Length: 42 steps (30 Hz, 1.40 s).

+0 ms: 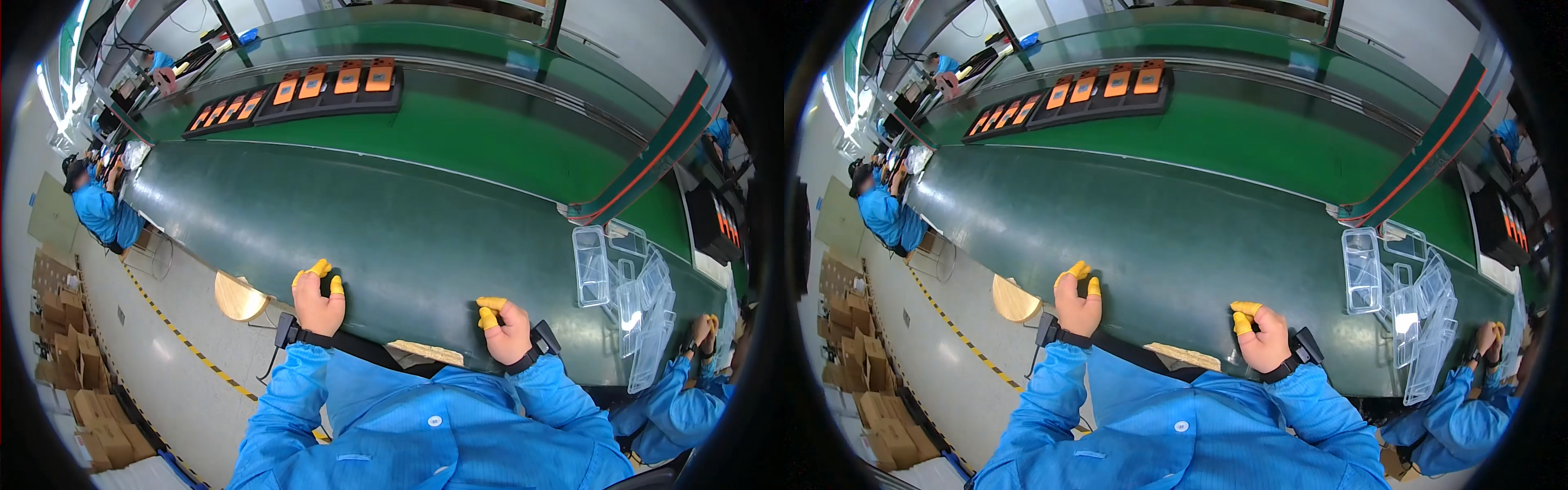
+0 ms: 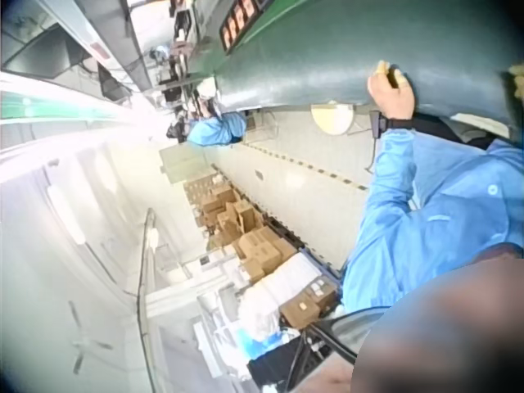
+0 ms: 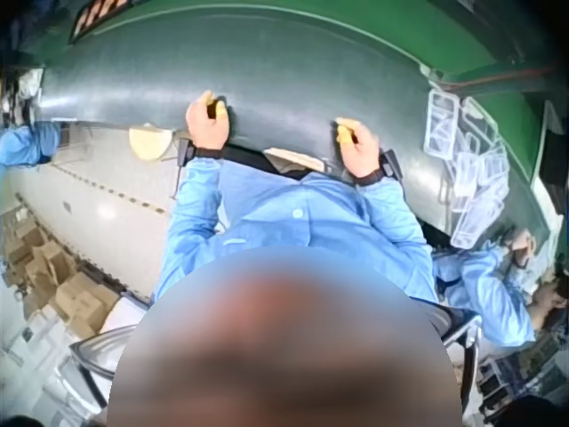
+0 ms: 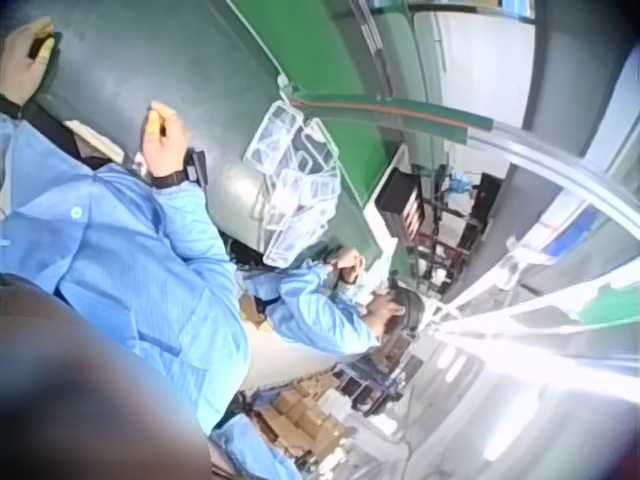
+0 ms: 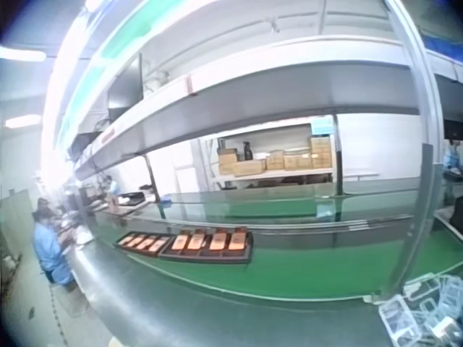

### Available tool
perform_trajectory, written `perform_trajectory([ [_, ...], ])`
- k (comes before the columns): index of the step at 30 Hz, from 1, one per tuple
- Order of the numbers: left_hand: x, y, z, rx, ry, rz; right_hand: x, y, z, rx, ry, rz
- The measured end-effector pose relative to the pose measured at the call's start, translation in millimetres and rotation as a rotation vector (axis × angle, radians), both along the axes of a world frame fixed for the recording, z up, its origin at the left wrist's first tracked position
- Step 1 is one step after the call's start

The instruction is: The worker moves a tray of smartphones to a conveyor line and then begins to inspect or assemble a phone with its case.

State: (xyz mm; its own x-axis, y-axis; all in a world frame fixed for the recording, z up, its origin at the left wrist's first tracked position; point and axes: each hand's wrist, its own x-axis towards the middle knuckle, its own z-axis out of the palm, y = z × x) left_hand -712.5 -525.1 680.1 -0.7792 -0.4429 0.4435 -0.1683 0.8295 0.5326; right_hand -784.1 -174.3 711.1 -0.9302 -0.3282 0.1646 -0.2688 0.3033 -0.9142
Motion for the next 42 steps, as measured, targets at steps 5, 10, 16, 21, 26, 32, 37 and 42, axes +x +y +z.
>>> perform_trajectory([
  [5, -1.6, 0.5, 1.2, -0.011, 0.025, -0.006, 0.4, -0.7, -1.4, -0.005, -0.069, -0.025],
  [10, -0.7, 0.4, 3.4, 0.021, 0.019, -0.007, -0.2, -0.5, -7.7, 0.02, 0.064, 0.007],
  [16, -1.5, 0.4, 5.1, 0.013, 0.011, -0.006, 2.3, 0.5, -11.1, 0.03, 0.06, -0.013],
  [21, -1.5, -0.7, 3.0, 0.009, 0.015, -0.012, 1.5, -1.5, -3.1, 0.026, 0.022, 0.015],
  [26, -1.3, -0.1, 3.6, -0.005, 0.018, -0.019, 0.9, -1.9, -1.9, 0.021, 0.003, 0.017],
  [32, -1.5, -0.9, 2.5, -0.003, 0.041, -0.014, 0.3, -4.7, 0.0, -0.006, 0.058, 0.018],
  [37, -0.8, -0.8, 4.4, -0.005, 0.009, -0.028, 1.3, -2.4, -3.9, -0.03, 0.027, 0.015],
  [42, -0.7, -2.0, 1.2, -0.007, 0.023, -0.026, 1.7, -1.7, -6.7, -0.038, 0.02, 0.014],
])
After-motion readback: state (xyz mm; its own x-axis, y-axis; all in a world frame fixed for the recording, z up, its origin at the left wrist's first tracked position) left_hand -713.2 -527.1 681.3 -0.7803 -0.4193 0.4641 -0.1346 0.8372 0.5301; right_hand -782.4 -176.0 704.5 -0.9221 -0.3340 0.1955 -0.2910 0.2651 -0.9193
